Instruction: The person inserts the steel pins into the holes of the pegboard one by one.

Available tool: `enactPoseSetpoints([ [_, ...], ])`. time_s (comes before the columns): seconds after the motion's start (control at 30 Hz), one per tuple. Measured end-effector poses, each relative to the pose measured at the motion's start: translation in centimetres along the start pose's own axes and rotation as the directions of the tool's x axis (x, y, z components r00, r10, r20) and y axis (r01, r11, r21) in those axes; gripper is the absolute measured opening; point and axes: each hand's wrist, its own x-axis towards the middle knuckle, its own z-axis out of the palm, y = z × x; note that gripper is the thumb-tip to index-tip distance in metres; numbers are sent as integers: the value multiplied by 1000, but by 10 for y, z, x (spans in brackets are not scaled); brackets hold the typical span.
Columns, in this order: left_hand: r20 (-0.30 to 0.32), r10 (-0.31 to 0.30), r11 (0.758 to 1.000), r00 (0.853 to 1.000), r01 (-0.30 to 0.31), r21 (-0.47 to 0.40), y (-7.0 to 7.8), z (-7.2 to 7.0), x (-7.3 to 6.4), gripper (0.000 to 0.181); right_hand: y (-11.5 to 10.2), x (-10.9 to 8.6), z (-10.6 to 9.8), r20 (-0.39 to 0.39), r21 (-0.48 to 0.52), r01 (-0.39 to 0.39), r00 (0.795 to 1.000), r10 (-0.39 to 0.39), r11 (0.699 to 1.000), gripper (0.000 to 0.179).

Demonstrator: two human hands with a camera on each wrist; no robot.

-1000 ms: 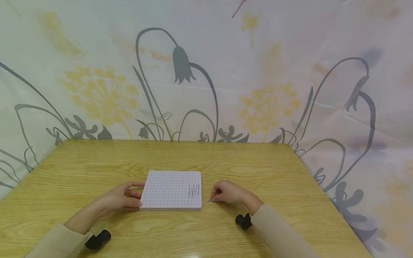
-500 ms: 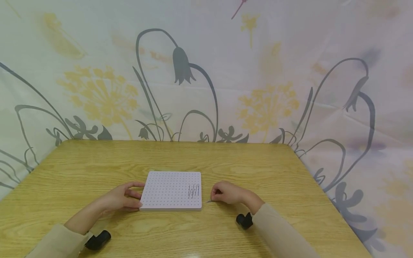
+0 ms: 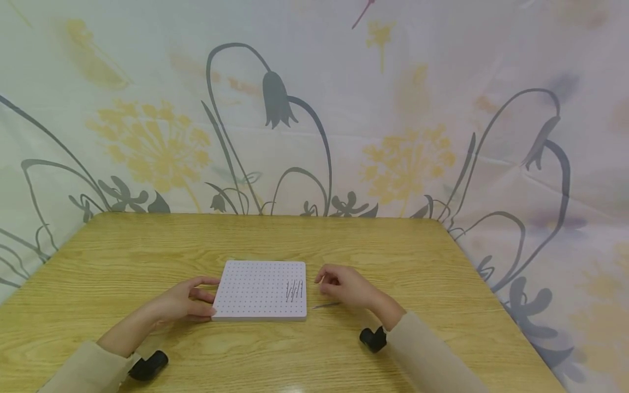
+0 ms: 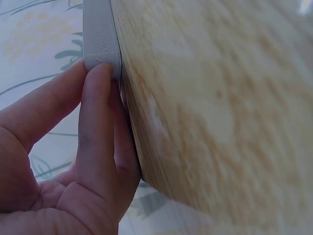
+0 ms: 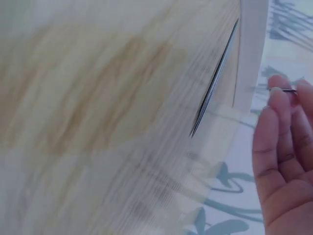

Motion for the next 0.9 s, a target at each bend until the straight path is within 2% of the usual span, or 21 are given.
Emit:
enactPoseSetpoints([
  [0.1, -3, -4, 1000, 1000, 4, -1, -1, 0, 1, 69, -6, 1, 3, -21, 72, 17, 1000, -15, 997, 11],
  [0.23, -7, -2, 1000, 1000, 2, -3, -2, -1, 0, 69, -12, 3, 8, -33, 93, 36, 999, -33, 995, 14],
  [0.5, 3, 9, 1000, 1000, -9, 0, -3, -1, -1, 69, -18, 7, 17, -76, 155, 138, 989, -127, 978, 15],
  [0.9, 38, 26, 1000, 999, -26, -3, -2, -2, 0, 70, -25, 14, 25, -155, 138, 174, 976, -152, 975, 4],
])
